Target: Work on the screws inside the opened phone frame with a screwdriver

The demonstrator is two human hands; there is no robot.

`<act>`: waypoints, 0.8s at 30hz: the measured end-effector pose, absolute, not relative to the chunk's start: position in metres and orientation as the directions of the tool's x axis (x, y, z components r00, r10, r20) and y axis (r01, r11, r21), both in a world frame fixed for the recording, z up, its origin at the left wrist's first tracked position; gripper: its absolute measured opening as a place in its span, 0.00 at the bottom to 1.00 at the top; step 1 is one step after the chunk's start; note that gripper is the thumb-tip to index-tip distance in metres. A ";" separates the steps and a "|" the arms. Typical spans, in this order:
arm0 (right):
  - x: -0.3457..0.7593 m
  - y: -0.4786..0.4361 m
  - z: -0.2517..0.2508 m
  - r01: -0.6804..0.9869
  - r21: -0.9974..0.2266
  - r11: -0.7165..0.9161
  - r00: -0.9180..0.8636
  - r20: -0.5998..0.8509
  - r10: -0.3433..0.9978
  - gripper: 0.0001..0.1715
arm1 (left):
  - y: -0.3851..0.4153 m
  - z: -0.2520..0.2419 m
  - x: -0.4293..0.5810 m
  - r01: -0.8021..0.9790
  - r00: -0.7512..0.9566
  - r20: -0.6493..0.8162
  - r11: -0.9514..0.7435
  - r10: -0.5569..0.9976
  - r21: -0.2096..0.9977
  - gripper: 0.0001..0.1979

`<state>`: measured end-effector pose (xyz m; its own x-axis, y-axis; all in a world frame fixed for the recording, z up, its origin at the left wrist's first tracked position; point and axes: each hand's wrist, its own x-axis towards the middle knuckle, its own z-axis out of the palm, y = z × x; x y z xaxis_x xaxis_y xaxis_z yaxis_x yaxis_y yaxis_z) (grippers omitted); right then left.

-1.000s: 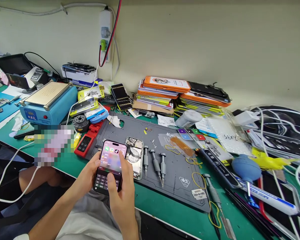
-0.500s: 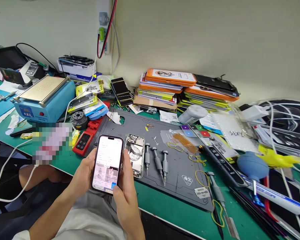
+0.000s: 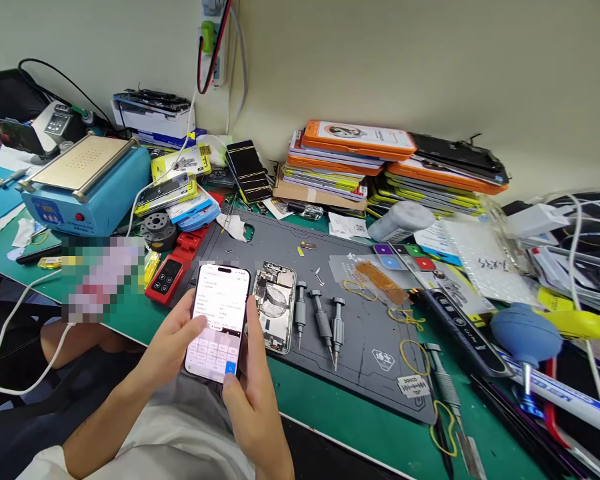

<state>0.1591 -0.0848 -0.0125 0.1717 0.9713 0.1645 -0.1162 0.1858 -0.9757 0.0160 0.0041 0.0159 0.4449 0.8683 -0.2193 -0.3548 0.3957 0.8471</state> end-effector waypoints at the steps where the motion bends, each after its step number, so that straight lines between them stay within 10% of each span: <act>1: 0.159 -0.085 -0.012 -0.119 -0.976 0.184 0.166 0.163 0.972 0.44 | 0.004 0.018 0.017 -0.351 0.456 -0.214 0.396 0.864 0.849 0.26; 24: 0.160 -0.091 -0.001 -0.141 -0.987 0.075 0.152 0.053 0.987 0.47 | 0.001 0.015 0.016 -0.401 0.461 -0.223 0.426 0.859 0.811 0.22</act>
